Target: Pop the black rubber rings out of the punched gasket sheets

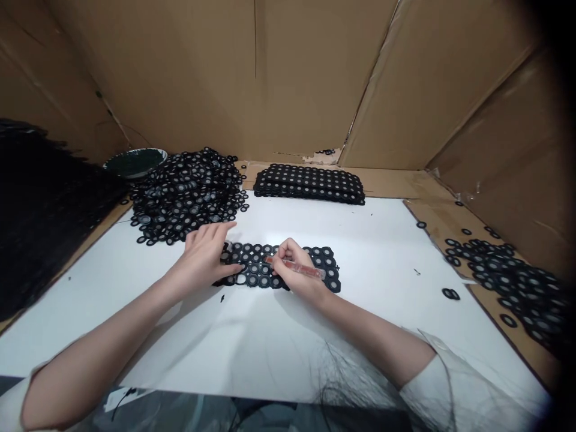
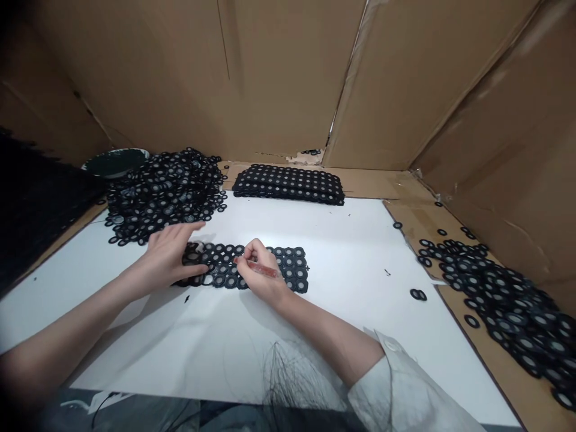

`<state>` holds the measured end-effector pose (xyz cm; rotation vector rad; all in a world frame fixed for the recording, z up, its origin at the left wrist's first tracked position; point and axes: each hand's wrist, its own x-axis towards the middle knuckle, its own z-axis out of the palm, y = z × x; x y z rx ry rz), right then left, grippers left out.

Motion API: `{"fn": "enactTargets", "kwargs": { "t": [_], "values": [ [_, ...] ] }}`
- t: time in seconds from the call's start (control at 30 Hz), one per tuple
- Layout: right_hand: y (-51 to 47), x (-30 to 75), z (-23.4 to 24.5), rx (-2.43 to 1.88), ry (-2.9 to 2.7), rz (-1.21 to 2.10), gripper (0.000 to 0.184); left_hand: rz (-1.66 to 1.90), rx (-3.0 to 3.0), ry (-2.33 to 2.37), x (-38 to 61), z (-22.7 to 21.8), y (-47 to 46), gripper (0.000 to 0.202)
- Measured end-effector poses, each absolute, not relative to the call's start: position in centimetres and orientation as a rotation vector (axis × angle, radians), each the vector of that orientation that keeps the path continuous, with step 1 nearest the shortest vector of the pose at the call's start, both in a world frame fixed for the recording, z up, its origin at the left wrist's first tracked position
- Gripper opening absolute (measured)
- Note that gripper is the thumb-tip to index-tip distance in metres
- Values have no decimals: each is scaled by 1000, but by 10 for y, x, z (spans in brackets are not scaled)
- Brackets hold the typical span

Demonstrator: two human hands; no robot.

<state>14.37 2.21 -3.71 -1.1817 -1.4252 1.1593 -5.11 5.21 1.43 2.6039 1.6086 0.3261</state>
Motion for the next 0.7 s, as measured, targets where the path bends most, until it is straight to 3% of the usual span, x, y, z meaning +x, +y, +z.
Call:
{"fn": "enactTargets", "kwargs": {
  "t": [0.07,0.17,0.53,0.7],
  "values": [
    [24,143,-34,-1189,-1419,1173,10,414,2722,1559,-48,12,50,61],
    [27,143,-30,-1189,-1414,1220,12,367,2787,1389,-39,0,48,39],
    [33,143,-37,-1233,-1523,1127,11,462,2553,1526,-23,-17,61,20],
    [32,142,-37,-1271,-1588,1048,9,384,2357,1546,-21,-16,64,20]
  ]
}}
